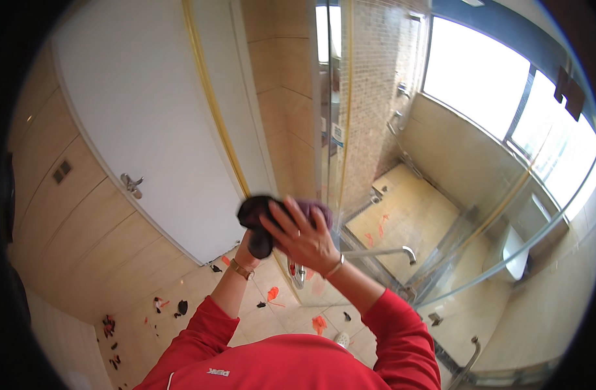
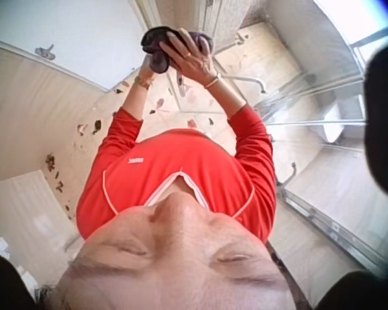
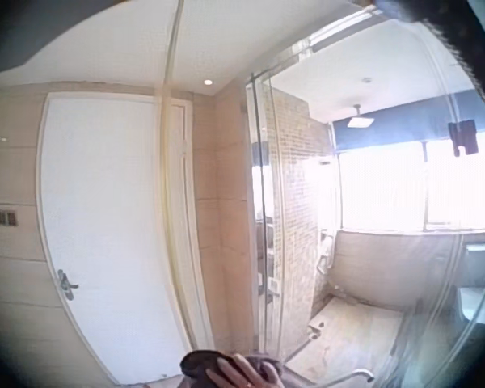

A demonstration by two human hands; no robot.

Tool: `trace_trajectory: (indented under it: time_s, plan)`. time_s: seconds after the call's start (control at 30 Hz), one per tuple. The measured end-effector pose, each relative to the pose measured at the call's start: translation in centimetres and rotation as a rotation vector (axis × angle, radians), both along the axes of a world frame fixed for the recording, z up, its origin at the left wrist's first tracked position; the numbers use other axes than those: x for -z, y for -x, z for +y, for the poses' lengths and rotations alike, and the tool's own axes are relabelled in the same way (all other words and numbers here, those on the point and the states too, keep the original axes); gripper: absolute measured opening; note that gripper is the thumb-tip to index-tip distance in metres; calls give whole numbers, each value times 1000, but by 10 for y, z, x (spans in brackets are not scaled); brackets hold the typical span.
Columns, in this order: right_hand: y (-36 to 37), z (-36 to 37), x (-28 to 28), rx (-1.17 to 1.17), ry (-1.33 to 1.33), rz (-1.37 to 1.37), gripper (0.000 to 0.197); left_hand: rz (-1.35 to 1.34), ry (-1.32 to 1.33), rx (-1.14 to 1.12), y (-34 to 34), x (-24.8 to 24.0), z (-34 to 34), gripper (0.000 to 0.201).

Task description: The person wipes the glass shower door and metal handles with a purple cloth, then rinses the cloth under running water in the sink. The person wrings out the cloth and continues wiping the fixtures.

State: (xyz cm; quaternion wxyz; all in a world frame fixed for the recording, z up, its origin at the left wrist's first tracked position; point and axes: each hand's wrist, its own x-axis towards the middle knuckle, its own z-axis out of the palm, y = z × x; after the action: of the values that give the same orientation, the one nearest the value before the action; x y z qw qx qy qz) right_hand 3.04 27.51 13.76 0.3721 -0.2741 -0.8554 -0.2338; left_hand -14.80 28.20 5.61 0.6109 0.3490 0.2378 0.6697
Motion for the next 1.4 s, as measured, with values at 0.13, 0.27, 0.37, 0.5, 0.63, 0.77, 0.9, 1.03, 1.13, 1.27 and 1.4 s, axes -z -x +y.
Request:
trace_trajectory:
  time_s: [0.13, 0.27, 0.37, 0.5, 0.63, 0.77, 0.9, 1.03, 1.13, 1.27, 1.4]
  plan:
    - [-28, 4, 46, -110, 28, -132, 53, 598, 20, -180, 3, 8, -10, 40]
    - [-22, 2, -5, -154, -23, -92, 47, 266, 40, -210, -11, 1, -10, 32]
    - [2, 5, -81, -153, -155, 110, 48, 416, 3, -109, -10, -6, -15, 12]
    - [24, 25, -189, -257, -431, 534, 53, 399, 20, -92, -6, -7, -21, 12]
    - [29, 24, -168, -130, -439, 370, 45, 320, -68, -64, -7, 1, -14, 14]
    - [10, 22, -30, -123, -339, 93, 42, 284, -11, -92, -8, 3, -14, 16]
    - [-39, 14, 96, -128, -113, 43, 39, 465, -232, -84, -8, 14, 3, 28]
    - [-76, 19, 77, -20, -117, 20, 37, 461, -164, -24, -5, 5, -3, 26]
    - [-123, 40, 23, 248, -119, 450, 29, 501, -146, -159, -13, 10, -11, 22]
    - [-146, 59, -40, 377, -410, 1151, 38, 759, -128, -567, -35, 38, -24, 61]
    - [-115, 61, 20, 537, -332, 910, 46, 885, -195, -584, -55, 36, -28, 90]
